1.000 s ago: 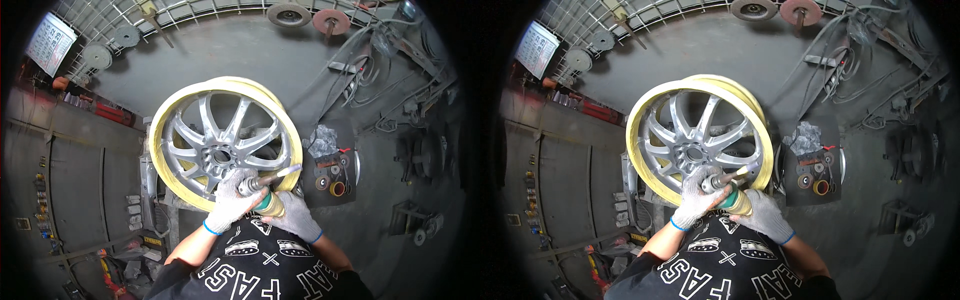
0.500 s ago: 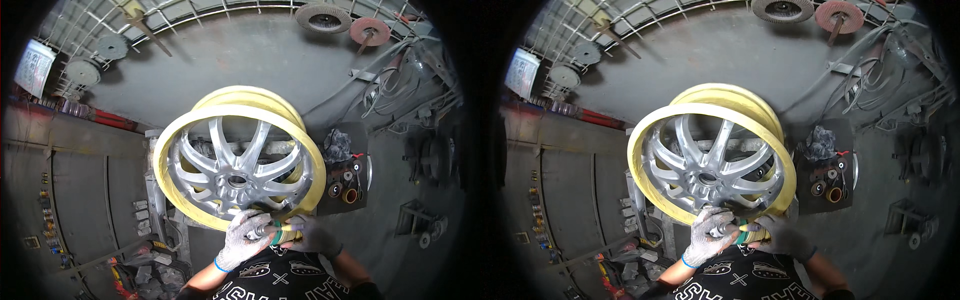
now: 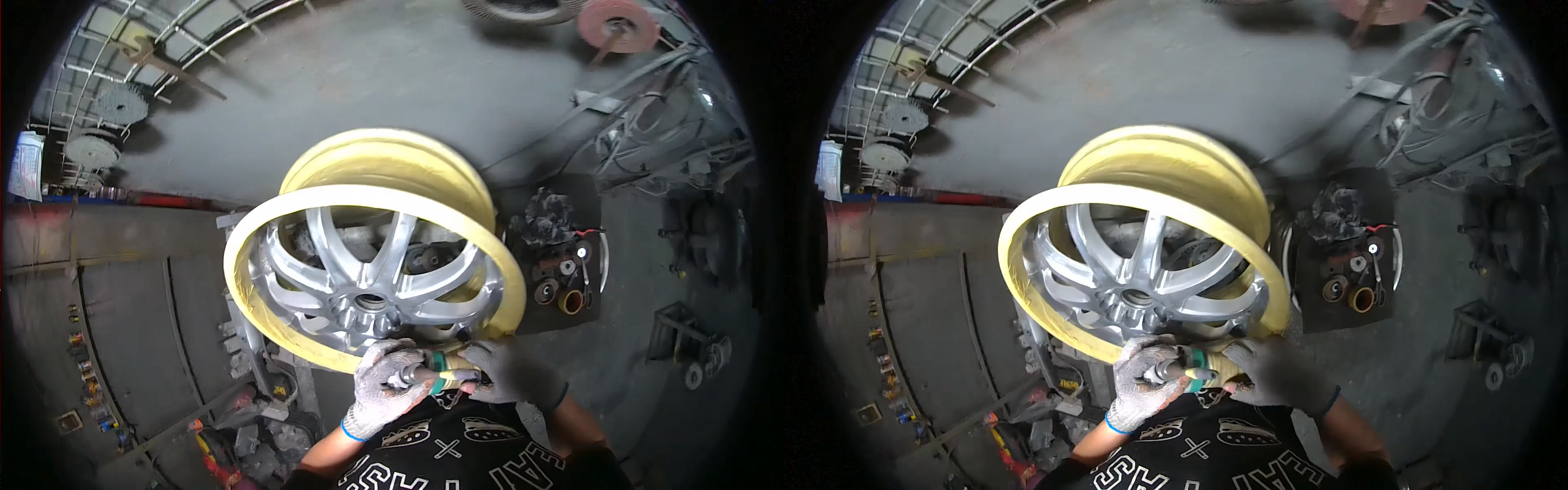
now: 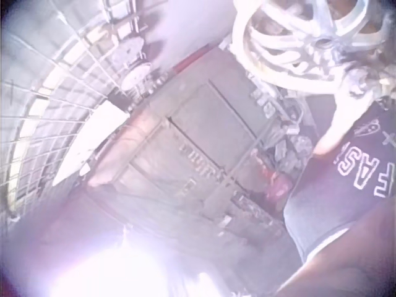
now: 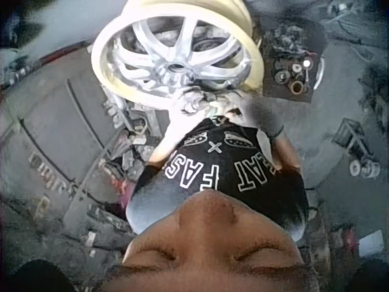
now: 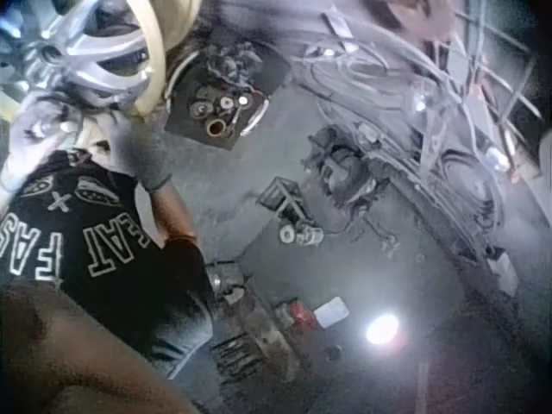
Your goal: The person uses a power grinder to smooth the inner spokes of an automotive wheel and a hand file to refine a small metal bracket.
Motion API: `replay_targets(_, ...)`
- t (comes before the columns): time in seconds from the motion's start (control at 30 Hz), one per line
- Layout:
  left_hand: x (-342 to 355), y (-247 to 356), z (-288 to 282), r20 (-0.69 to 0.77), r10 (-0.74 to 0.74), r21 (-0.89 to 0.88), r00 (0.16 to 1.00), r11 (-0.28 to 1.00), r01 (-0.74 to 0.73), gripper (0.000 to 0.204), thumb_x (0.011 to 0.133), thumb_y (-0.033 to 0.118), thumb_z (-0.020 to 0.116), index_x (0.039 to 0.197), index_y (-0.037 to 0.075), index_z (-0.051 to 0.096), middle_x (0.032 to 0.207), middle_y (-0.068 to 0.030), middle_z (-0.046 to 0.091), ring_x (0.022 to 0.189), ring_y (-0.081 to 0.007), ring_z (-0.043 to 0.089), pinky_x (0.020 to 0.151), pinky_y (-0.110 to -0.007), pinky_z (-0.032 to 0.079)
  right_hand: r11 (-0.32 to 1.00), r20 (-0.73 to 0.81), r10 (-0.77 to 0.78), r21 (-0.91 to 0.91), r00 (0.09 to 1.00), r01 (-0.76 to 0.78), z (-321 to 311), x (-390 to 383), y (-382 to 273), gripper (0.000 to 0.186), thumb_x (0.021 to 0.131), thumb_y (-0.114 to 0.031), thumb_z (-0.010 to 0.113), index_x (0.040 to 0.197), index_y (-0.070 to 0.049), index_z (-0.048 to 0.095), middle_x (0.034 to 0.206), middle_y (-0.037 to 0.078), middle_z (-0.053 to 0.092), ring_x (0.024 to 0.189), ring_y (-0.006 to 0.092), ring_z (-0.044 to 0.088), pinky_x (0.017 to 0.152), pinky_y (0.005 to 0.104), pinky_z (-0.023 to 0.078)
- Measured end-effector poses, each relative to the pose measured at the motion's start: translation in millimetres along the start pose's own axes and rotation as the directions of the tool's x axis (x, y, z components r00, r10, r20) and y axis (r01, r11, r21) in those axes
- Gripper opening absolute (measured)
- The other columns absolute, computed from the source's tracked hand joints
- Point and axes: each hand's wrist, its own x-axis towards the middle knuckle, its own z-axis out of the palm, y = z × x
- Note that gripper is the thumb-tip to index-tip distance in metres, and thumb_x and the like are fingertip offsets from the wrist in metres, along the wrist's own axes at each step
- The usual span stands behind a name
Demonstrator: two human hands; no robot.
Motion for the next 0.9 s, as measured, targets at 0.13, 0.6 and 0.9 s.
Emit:
replay_targets(0.13,-4.5,7.2,-2.3,-0.069,-0.017,0.041,0.997,0.999,0.02,0.039,0.065,0.02,0.091,0.098,0.006,0.075,0.101,-0.0149,0.072,0.094,-0.033,0.069,0.084,-0.043,0.055,0.993,-0.223,-0.114,0.015,0.968,0.121,-82.2,11.8,-11.8,0.019,0.083,-0.019,0.076,0.095,-0.005,0.069,0.091,0.011,0.07,0.083,0.0321,0.068,0.072,0.0397,0.054)
replay_targets(0.6,-5.7,11.6,5.1,-0.176,-0.03,0.044,0.984,0.998,0.038,0.023,0.071,0.014,0.087,0.086,0.004,0.072,0.087,-0.0099,0.07,0.083,-0.0226,0.066,0.078,-0.037,0.053,0.92,-0.958,-0.24,-0.276,0.156,-0.278,-244.0,102.6,-4.7,0.046,0.091,-0.041,0.076,0.109,0.0,0.067,0.081,0.014,0.068,0.072,0.0201,0.067,0.068,0.0354,0.053)
replay_targets(0.9,-2.2,7.0,14.4,-0.188,-0.038,0.046,0.981,0.998,0.047,0.04,0.071,0.021,0.091,0.1,0.002,0.072,0.095,-0.0135,0.07,0.087,-0.0271,0.069,0.08,-0.038,0.055,0.884,-0.828,0.272,0.416,0.49,0.212,-263.5,134.1,11.0,0.038,0.092,-0.034,0.076,0.102,0.0,0.063,0.095,0.009,0.066,0.079,0.02,0.071,0.064,0.0321,0.06)
